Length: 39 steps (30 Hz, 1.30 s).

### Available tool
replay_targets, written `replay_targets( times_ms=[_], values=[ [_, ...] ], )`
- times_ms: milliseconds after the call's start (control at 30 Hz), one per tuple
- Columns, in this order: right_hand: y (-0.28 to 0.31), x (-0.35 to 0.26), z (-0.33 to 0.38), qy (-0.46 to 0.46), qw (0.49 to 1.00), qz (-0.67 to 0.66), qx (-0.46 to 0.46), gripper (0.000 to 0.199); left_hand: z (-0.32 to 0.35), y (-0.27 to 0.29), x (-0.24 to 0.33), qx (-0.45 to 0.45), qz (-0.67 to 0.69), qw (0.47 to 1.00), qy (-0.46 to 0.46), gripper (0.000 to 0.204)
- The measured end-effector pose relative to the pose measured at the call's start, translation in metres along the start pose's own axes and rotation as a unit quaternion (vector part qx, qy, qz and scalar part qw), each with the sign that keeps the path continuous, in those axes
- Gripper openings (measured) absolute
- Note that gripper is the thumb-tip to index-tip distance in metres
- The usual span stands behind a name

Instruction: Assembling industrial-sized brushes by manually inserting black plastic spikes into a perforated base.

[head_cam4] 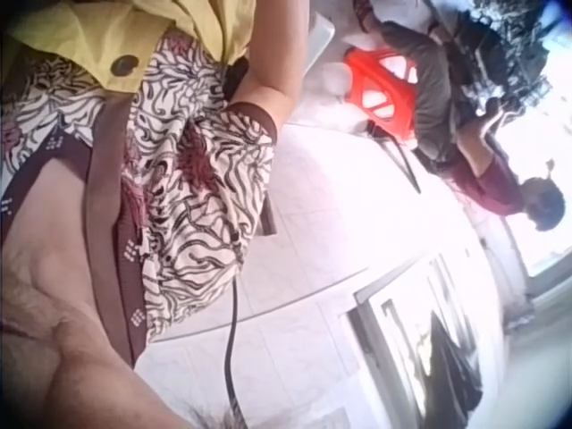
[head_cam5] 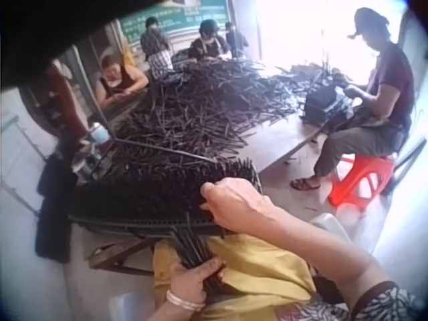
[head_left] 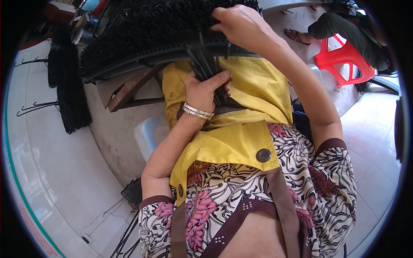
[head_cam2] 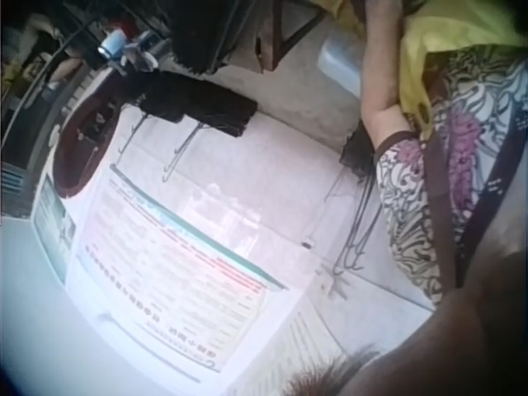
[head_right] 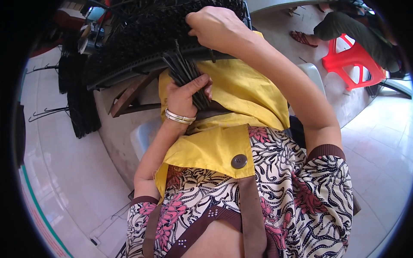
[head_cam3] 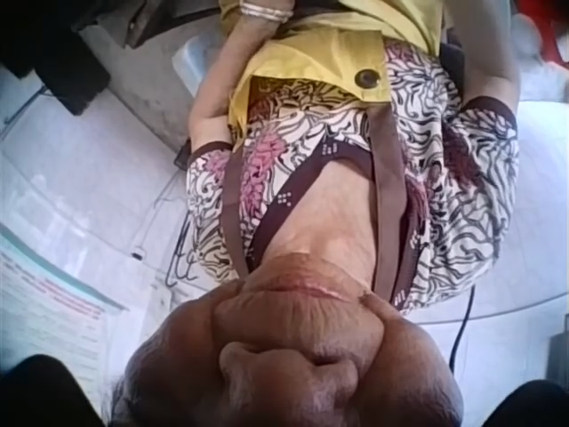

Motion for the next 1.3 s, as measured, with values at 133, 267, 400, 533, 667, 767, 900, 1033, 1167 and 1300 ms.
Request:
replay_targets(
  times_ms=[133, 267, 400, 533, 667, 767, 900, 1033, 1167, 1300],
  values=[
    [0.013, -0.007, 0.021, -0.084, 0.970, -0.229, 0.003, 0.017, 0.002, 0.001, -0.001, -0.040, -0.010, 0.999, 0.020, 0.007],
    [0.012, -0.013, 0.039, -0.185, 0.831, -0.520, -0.069, 0.012, 0.006, -0.005, 0.000, -0.110, -0.012, 0.993, 0.048, 0.007],
    [0.016, 0.002, 0.050, -0.228, 0.824, -0.518, 0.012, 0.012, 0.004, -0.003, -0.007, -0.118, -0.022, 0.988, 0.093, 0.007],
    [0.022, 0.037, 0.050, -0.235, 0.805, -0.488, 0.243, 0.012, 0.002, 0.000, -0.009, -0.045, -0.031, 0.990, 0.129, 0.010],
    [0.032, 0.024, 0.044, -0.271, 0.858, -0.346, 0.265, 0.006, 0.000, -0.001, -0.010, -0.036, 0.033, 0.992, 0.116, 0.014],
    [0.028, 0.019, 0.042, -0.216, 0.890, -0.271, 0.295, 0.004, -0.002, 0.002, -0.012, -0.031, 0.051, 0.989, 0.134, 0.018],
    [0.005, 0.028, 0.041, -0.100, 0.941, -0.158, 0.282, 0.015, -0.002, 0.004, -0.013, -0.018, 0.043, 0.993, 0.111, 0.021],
    [-0.001, 0.026, 0.030, 0.012, 0.968, -0.093, 0.234, 0.013, -0.001, 0.003, -0.012, 0.004, 0.045, 0.996, 0.081, 0.023],
    [0.014, 0.018, 0.012, -0.026, 0.988, -0.031, 0.146, 0.013, 0.000, 0.005, -0.010, 0.011, 0.044, 0.996, 0.081, 0.023],
    [0.027, 0.011, 0.006, -0.061, 0.996, 0.066, -0.023, 0.004, 0.001, 0.003, -0.008, 0.018, 0.045, 0.996, 0.075, 0.022]
  ],
)
Point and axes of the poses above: each hand's wrist, its own z-axis away from the middle knuckle, its own y-axis out of the back of the hand, x = y × z, the point moved 2 cm from there along -z, towards the middle knuckle, and after that the axes turned 11 degrees about z, right-handed, at the moved point
